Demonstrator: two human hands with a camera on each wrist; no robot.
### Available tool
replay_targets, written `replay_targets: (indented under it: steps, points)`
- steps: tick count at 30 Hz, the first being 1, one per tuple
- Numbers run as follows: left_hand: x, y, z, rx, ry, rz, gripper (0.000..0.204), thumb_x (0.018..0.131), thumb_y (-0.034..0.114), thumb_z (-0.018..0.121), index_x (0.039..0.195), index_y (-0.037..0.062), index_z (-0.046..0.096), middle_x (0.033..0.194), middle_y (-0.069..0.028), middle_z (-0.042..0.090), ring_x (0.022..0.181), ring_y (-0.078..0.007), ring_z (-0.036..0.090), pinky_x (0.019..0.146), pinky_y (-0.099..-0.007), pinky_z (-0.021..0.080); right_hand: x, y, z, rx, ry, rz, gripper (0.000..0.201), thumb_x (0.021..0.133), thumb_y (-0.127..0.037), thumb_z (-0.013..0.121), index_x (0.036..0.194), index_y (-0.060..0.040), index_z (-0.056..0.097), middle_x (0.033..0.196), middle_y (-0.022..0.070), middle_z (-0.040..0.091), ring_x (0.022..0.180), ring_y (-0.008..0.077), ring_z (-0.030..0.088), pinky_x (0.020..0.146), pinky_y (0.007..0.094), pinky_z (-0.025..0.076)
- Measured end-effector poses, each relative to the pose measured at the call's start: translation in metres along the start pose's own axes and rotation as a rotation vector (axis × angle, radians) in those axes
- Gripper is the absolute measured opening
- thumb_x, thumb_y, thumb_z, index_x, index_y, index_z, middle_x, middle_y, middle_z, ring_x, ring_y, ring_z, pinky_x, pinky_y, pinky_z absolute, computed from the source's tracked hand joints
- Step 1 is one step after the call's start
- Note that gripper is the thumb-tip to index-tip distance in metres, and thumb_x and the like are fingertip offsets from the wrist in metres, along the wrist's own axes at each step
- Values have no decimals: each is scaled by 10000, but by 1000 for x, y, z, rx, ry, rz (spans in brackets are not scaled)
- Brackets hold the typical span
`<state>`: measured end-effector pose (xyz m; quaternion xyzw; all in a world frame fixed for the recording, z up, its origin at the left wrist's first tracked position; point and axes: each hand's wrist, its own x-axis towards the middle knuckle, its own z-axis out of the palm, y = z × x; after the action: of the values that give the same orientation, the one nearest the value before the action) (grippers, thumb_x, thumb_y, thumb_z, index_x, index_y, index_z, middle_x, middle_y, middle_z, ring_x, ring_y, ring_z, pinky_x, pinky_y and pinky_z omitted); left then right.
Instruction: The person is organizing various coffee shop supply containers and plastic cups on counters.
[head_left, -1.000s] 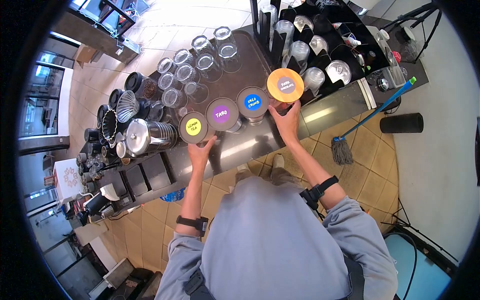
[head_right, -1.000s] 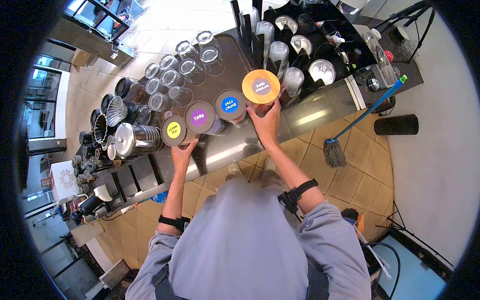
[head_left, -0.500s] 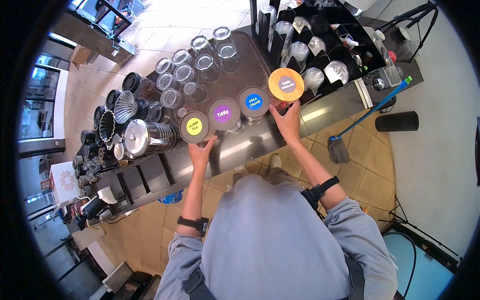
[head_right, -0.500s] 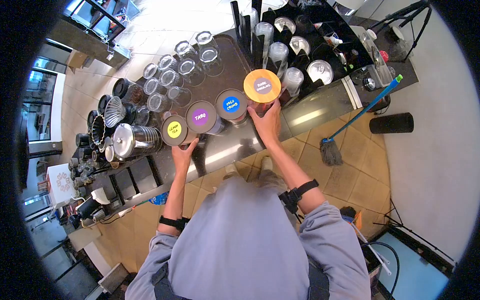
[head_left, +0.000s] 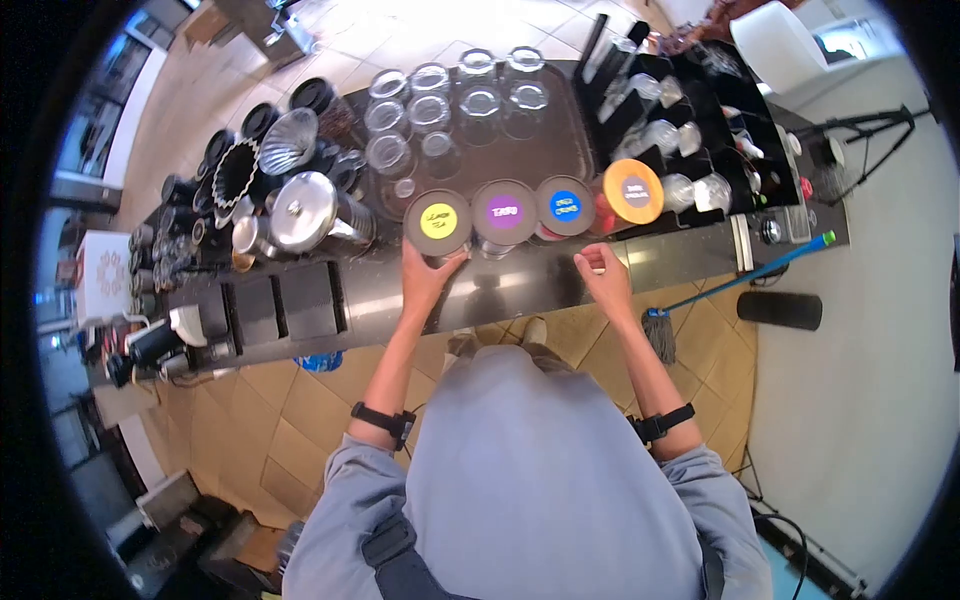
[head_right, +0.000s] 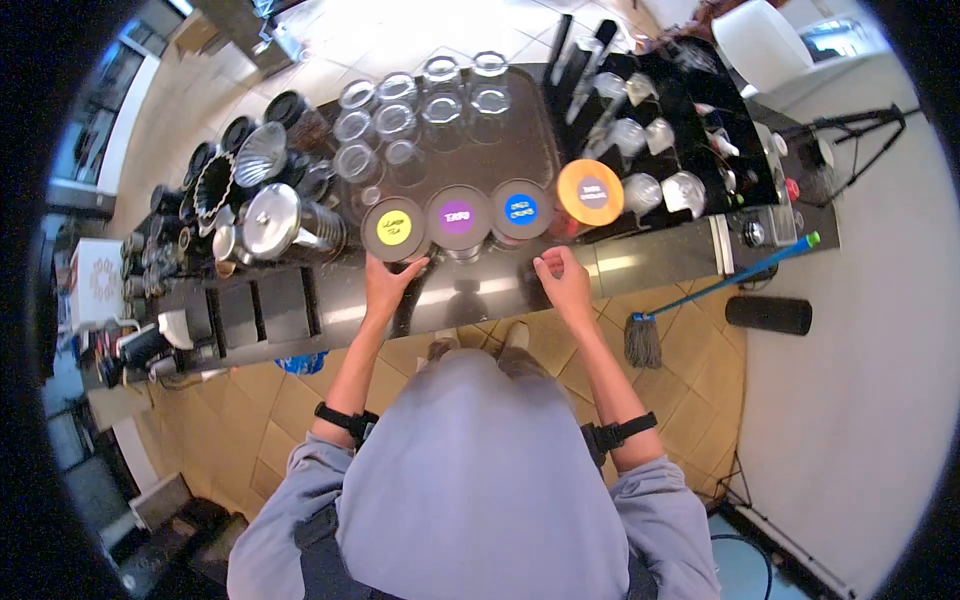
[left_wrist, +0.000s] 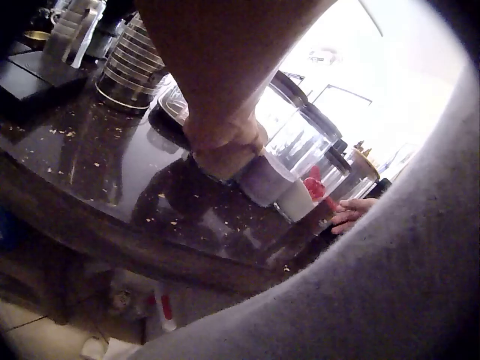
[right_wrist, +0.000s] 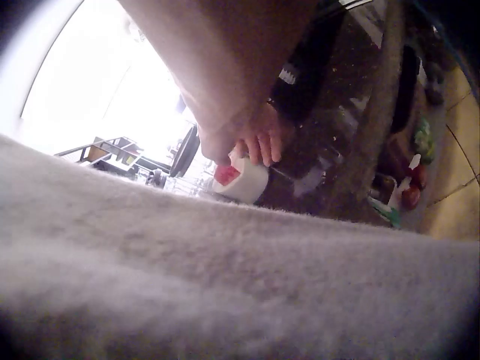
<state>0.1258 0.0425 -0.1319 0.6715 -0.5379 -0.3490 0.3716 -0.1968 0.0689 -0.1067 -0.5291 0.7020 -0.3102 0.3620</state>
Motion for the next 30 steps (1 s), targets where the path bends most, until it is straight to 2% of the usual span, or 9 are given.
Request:
replay_targets:
  steps: [6,8,16,18,22,25,26,28,30]
  points:
    - [0,0,0,-109,23,48,833,688,228,916,1355,-7,477,1285,-176,559,1210,-315,562,1040,-412,444,11,-11,24,63,-119,-116,388,952,-327,710,1118,17,645,1059,153,736,1000,251,702,896,362,524]
    - [-1,-1,1,-120,25,99,822,689,219,914,1349,-5,478,1278,-174,561,1208,-317,561,1032,-416,444,18,-15,27,46,-158,-7,425,954,-363,708,1084,38,658,1059,162,739,1008,254,703,900,368,524]
    - [-8,9,5,-157,-2,10,831,721,247,911,1371,1,455,1299,-177,589,1210,-298,580,1031,-406,449,25,-13,30,-95,-59,-82,482,950,-454,684,951,28,685,865,201,731,822,354,704,758,423,529]
    - [-16,17,2,18,34,11,819,753,248,896,1388,4,440,1337,-173,569,1246,-294,559,1039,-416,449,26,-12,31,-48,-25,-173,473,964,-433,671,891,34,683,840,187,727,754,340,680,721,421,520]
    - [-38,5,8,-13,95,88,809,792,245,868,1429,22,422,1331,-167,557,1236,-301,553,1008,-423,475,19,-37,5,-369,-245,-162,364,956,-339,683,889,19,673,804,178,705,757,369,669,704,444,514]
    - [-73,0,7,73,196,-77,785,843,220,820,1479,51,391,1328,-159,539,1209,-301,555,966,-417,501,-1,-108,-35,-354,-331,-343,209,904,-240,714,866,-43,656,977,188,700,963,380,655,812,498,482]
    - [-84,-10,6,68,212,-88,748,868,232,799,1482,63,407,1288,-153,566,1194,-278,570,951,-410,517,2,-125,-46,-398,-255,-513,224,869,-229,744,973,-49,660,1087,190,674,1066,379,623,918,502,451]
    - [-107,-30,3,64,240,-111,711,893,244,779,1485,74,424,1249,-147,592,1179,-255,585,936,-404,533,21,-132,-48,-437,-188,-690,316,835,-219,774,1081,-55,664,1198,191,648,1169,377,591,1024,507,420]
    - [-135,-48,-2,53,170,-156,583,907,210,754,1422,79,514,1216,-110,588,1131,-219,596,884,-365,550,45,-130,-44,-689,-37,-924,697,782,-285,829,1353,-13,538,1377,217,554,1304,392,507,1183,533,279]
